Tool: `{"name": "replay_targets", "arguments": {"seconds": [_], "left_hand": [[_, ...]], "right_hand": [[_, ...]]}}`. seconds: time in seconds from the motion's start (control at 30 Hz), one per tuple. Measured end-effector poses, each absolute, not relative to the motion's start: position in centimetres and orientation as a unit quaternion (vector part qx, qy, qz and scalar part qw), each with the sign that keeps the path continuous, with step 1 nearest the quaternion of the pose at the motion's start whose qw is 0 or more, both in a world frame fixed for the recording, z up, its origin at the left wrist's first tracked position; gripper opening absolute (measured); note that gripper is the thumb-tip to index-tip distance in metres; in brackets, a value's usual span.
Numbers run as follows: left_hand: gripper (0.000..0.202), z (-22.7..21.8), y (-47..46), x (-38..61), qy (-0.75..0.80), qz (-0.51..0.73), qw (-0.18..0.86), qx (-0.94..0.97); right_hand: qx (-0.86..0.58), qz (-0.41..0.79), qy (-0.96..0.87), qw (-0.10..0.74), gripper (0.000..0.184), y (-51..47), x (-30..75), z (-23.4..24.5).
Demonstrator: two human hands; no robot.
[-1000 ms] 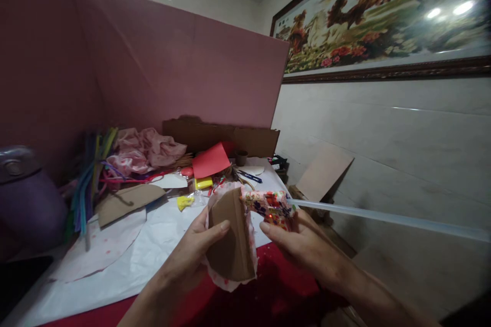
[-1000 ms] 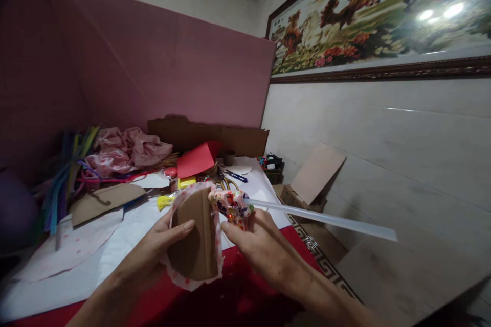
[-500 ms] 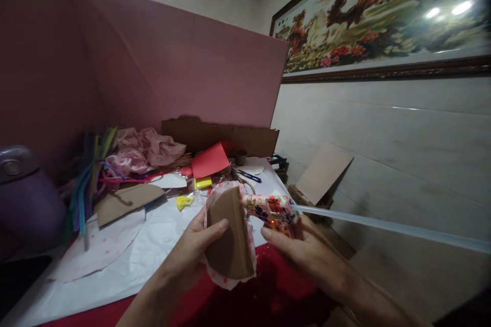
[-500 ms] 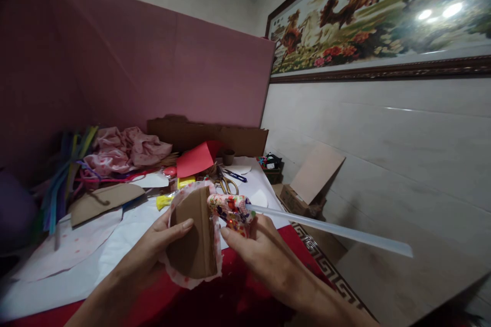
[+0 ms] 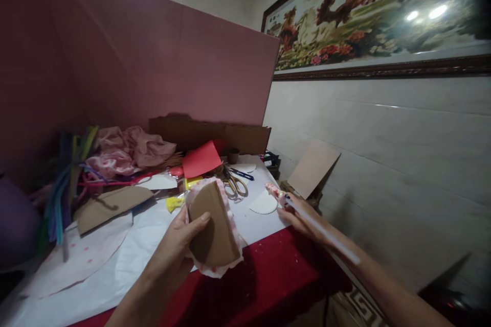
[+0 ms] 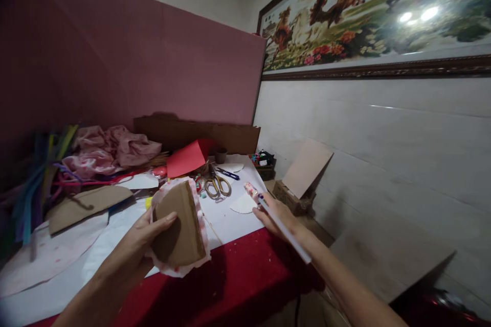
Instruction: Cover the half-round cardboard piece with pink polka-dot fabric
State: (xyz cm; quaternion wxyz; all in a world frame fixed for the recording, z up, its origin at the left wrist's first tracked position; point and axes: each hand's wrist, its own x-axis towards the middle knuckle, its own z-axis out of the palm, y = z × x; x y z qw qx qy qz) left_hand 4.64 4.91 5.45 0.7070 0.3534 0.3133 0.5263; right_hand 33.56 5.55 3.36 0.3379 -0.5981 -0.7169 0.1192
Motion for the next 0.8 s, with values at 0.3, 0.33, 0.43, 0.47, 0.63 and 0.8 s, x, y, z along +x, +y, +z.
{"name": "replay_targets", "arguments": {"seconds": [0.3,0.33,0.43,0.47,0.63,0.8], "left_hand": [[0.073,5.6,5.1,4.7,0.343,0.525,0.7,0.342],[0.074,5.6,5.1,4.7,0.344,0.525,0.699,0.341],[0.077,5.6,5.1,4.7,0.35,0.523,0.699,0.339],[0.078,5.6,5.1,4.7,0.352,0.522,0.7,0.338],[0.081,5.7,5.1,4.7,0.35,0.521,0.699,0.342],[0.073,6.2,4.8,4.7,0.328,0.531,0.71,0.327]], "right_hand": [[-0.659,0.023,-0.746,0.093,0.025,5.4,34.7,0.4],[-0.659,0.019,-0.747,0.082,0.026,5.4,34.7,0.2],[-0.658,0.01,-0.749,0.07,0.03,5.3,34.5,-0.1],[-0.657,0.01,-0.75,0.071,0.031,5.3,34.5,-0.2],[-0.652,0.037,-0.748,0.116,0.036,5.1,34.5,0.2],[-0.642,0.061,-0.719,0.26,0.044,4.5,32.6,2.6]]}}
